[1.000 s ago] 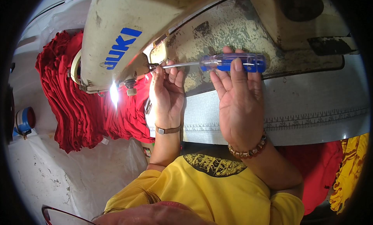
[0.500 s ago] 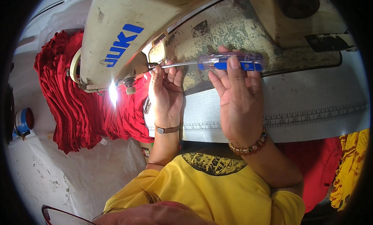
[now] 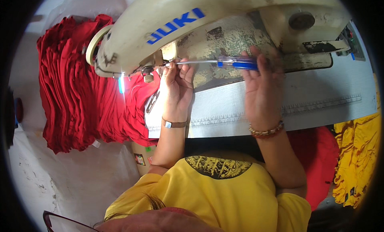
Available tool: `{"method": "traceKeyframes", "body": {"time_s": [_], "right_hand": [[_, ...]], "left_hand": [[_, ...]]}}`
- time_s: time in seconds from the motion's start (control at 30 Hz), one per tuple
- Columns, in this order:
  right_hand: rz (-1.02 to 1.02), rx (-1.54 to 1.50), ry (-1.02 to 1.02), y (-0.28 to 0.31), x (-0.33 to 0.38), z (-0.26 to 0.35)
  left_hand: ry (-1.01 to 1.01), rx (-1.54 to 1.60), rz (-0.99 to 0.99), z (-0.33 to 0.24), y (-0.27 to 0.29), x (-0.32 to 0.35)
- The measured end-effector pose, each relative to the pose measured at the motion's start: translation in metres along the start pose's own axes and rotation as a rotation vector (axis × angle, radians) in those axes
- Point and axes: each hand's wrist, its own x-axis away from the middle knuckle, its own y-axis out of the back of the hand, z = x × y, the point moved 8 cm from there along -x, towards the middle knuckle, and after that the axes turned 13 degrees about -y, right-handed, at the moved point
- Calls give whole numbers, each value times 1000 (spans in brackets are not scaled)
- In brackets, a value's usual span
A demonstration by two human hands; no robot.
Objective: The person uses a screwdriver to adjust a screw on the bobbin case area of a JUKI sewing machine. They manipulate the screwdriver with both hands to tighten or loosen the screw while the machine is stationary.
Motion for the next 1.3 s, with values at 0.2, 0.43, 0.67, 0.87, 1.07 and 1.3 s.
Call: {"method": "traceKeyframes", "body": {"time_s": [0.2,0.43,0.67,0.87,1.07,1.3], "right_hand": [[43,278,-66,-6,-7,10],[48,549,-204,-20,-30,23],[32,445,-158,-21,-39,20],[47,212,-244,-20,-45,4],[26,317,-158,-24,-49,6],[-93,373,-121,-21,-42,7]], "left_hand": [[19,90,-30,2,-2,2],[78,109,-76,16,0,-4],[37,223,-71,9,-6,3],[28,246,-84,6,-5,3],[33,185,-74,6,-5,-1],[39,201,26,2,-11,0]]}}
